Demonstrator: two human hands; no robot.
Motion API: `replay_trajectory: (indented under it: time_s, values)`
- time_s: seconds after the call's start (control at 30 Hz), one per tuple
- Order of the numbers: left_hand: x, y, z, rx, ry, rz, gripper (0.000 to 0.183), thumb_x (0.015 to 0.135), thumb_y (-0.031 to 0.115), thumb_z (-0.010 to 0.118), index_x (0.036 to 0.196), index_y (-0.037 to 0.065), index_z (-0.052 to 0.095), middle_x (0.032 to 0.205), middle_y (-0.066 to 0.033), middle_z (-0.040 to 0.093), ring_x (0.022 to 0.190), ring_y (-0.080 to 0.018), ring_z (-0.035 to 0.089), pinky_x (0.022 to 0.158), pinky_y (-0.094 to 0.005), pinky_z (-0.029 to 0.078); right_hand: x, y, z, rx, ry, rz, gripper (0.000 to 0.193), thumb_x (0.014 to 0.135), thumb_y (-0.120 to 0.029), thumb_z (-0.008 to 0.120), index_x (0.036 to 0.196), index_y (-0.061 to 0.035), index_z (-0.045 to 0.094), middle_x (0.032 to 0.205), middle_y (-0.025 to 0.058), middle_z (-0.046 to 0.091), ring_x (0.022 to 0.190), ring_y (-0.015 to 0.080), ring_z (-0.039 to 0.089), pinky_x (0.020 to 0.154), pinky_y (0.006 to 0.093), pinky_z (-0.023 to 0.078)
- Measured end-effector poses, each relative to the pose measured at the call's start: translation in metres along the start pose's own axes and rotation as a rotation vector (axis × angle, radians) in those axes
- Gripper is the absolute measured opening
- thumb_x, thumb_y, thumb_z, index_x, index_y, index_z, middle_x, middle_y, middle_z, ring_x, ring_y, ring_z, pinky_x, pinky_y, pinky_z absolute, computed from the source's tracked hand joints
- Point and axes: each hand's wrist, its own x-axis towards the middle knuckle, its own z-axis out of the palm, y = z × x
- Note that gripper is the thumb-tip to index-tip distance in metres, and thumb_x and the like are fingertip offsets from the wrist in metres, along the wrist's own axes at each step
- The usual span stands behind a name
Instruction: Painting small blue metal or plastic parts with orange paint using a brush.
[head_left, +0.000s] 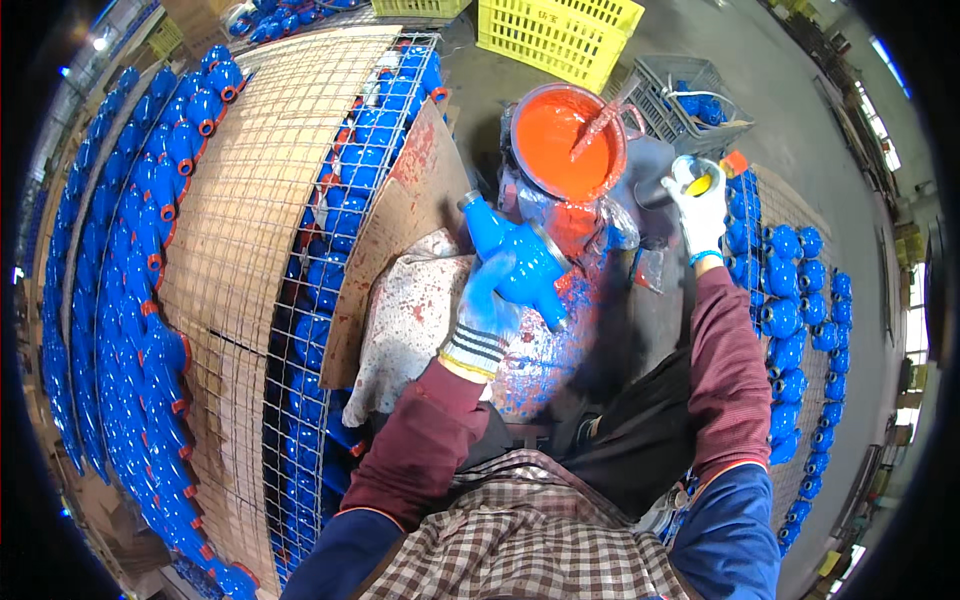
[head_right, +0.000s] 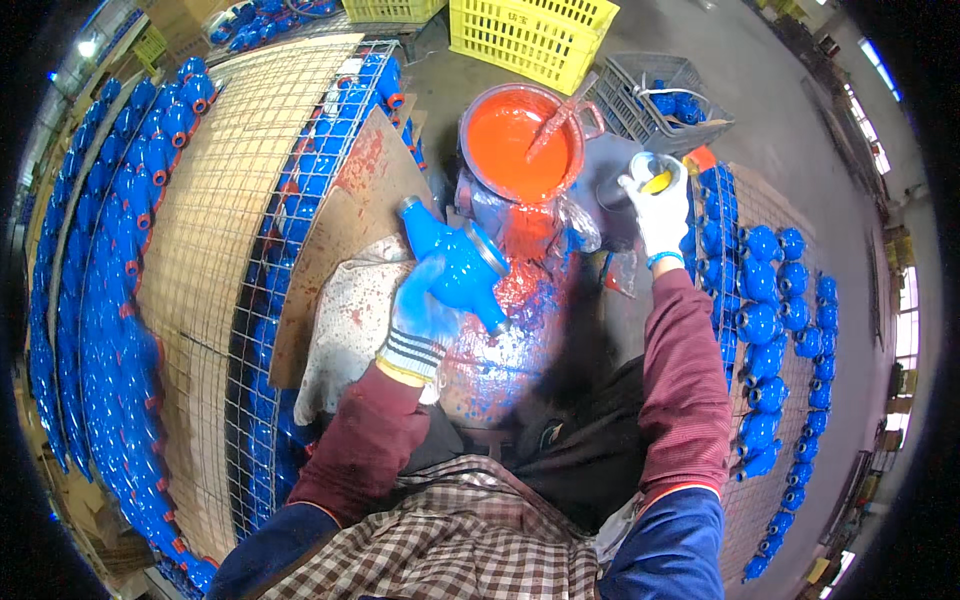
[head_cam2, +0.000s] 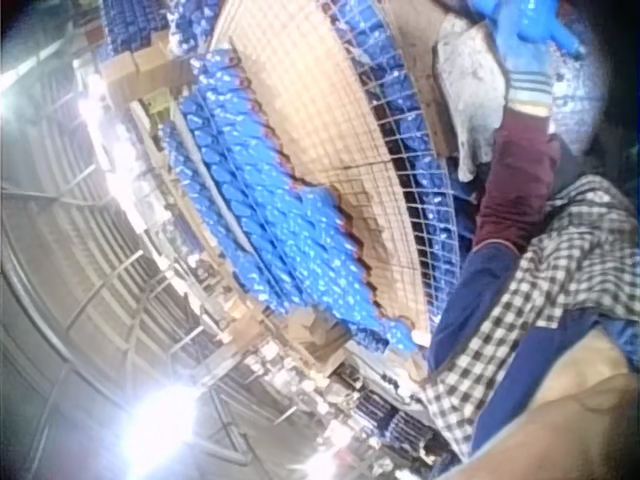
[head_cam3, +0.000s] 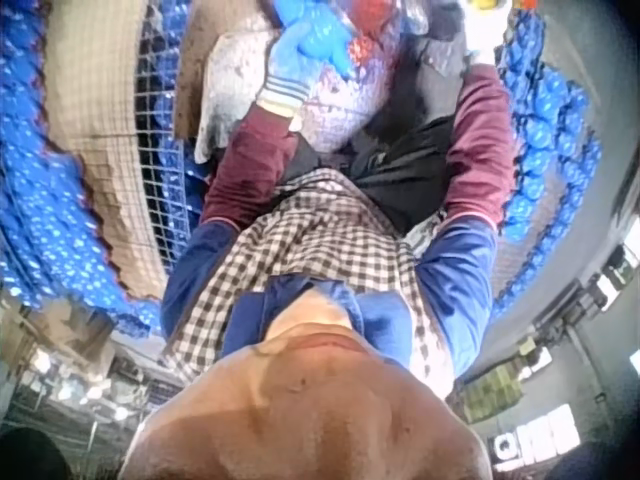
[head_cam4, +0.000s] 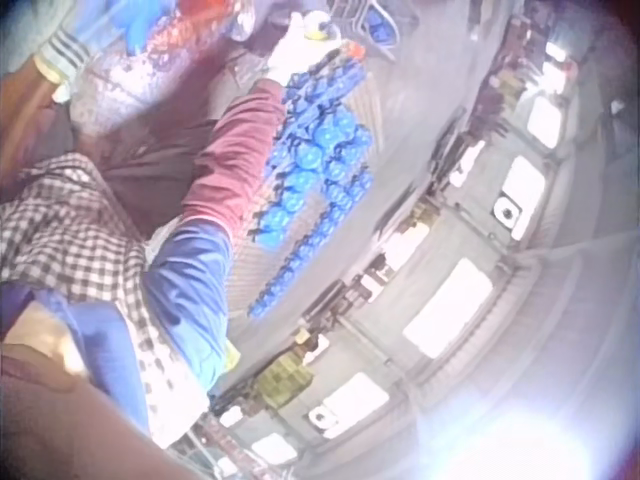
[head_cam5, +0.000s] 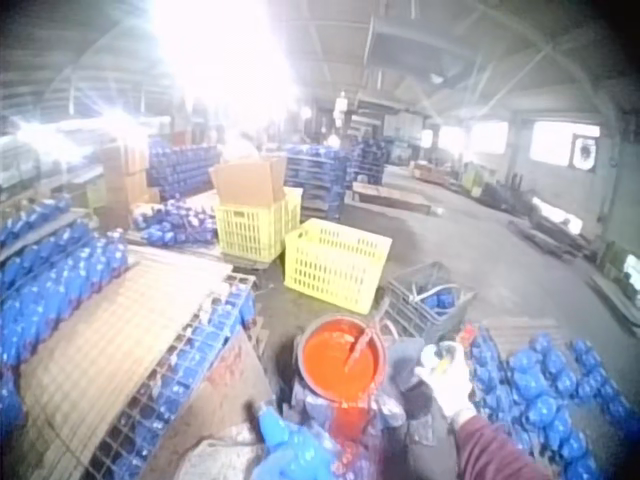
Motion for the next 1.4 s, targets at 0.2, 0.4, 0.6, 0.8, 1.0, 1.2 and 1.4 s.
replay_trajectory:
  time_s: [0.2,0.4,0.6,0.8,1.0,1.2,1.4]
  values:
    - [-0.006,0.008,0.008,-0.053,-0.050,0.028,0.075,0.083,0.020,0.064,0.148,0.014,0.025,0.131,-0.0093,0.047,0.121,-0.0248,0.047,0.103,-0.0441,0.041,-0.008,-0.019,-0.027,0.285,0.176,-0.088,0.029,0.094,-0.016,0.059,0.117,-0.0006,0.056,0.119,0.0118,0.059,0.106,0.0193,0.057,0.094,0.0307,0.044]
    - [-0.012,0.010,0.013,-0.021,-0.013,0.037,0.064,0.082,0.029,0.067,0.137,0.012,0.040,0.127,-0.0095,0.052,0.117,-0.0266,0.052,0.097,-0.0444,0.046,-0.059,-0.073,-0.027,0.822,0.129,0.468,0.039,0.099,-0.038,0.048,0.111,-0.0034,0.062,0.090,0.0045,0.063,0.072,0.0088,0.056,0.065,0.0234,0.045]
    - [-0.014,0.016,0.015,-0.069,-0.037,0.053,0.064,0.082,0.031,0.067,0.138,0.014,0.039,0.129,-0.0089,0.051,0.118,-0.0275,0.051,0.098,-0.0446,0.045,-0.085,-0.084,0.034,0.671,-0.137,0.535,0.024,0.093,-0.019,0.061,0.109,-0.0017,0.062,0.080,0.0044,0.065,0.059,0.0086,0.059,0.053,0.0238,0.049]
    - [-0.016,0.026,0.025,-0.078,0.010,0.101,0.068,0.082,0.040,0.066,0.139,0.014,0.039,0.129,-0.0097,0.051,0.118,-0.0280,0.051,0.099,-0.0461,0.044,-0.075,-0.070,0.069,0.532,-0.128,0.543,0.028,0.089,-0.024,0.065,0.105,-0.0008,0.063,0.077,0.0063,0.066,0.056,0.0114,0.062,0.051,0.0236,0.047]
    - [-0.021,0.036,0.030,-0.025,-0.083,0.059,0.075,0.082,0.058,0.057,0.135,0.007,0.041,0.116,-0.0176,0.058,0.095,-0.0304,0.064,0.080,-0.0400,0.055,-0.062,-0.064,0.074,0.126,-0.282,0.418,0.028,0.089,-0.031,0.065,0.094,-0.0042,0.069,0.070,0.0057,0.068,0.056,0.0128,0.063,0.052,0.0246,0.046]
    - [-0.028,0.035,0.048,-0.045,-0.044,0.069,0.084,0.082,0.070,0.050,0.136,0.007,0.038,0.111,-0.0191,0.060,0.090,-0.0311,0.065,0.074,-0.0411,0.056,-0.069,-0.066,0.042,0.338,-0.334,0.488,0.029,0.090,-0.030,0.064,0.093,-0.0020,0.070,0.071,0.0060,0.069,0.059,0.0123,0.064,0.054,0.0260,0.048]
    - [-0.056,0.013,0.053,0.192,-0.042,0.305,0.078,0.079,0.033,0.074,0.139,0.007,0.031,0.131,-0.0126,0.045,0.113,-0.0275,0.055,0.087,-0.0442,0.052,-0.124,-0.126,-0.055,1.087,-0.149,0.690,0.036,0.097,-0.031,0.054,0.118,-0.0020,0.052,0.103,0.0127,0.061,0.081,0.0209,0.065,0.070,0.0308,0.055]
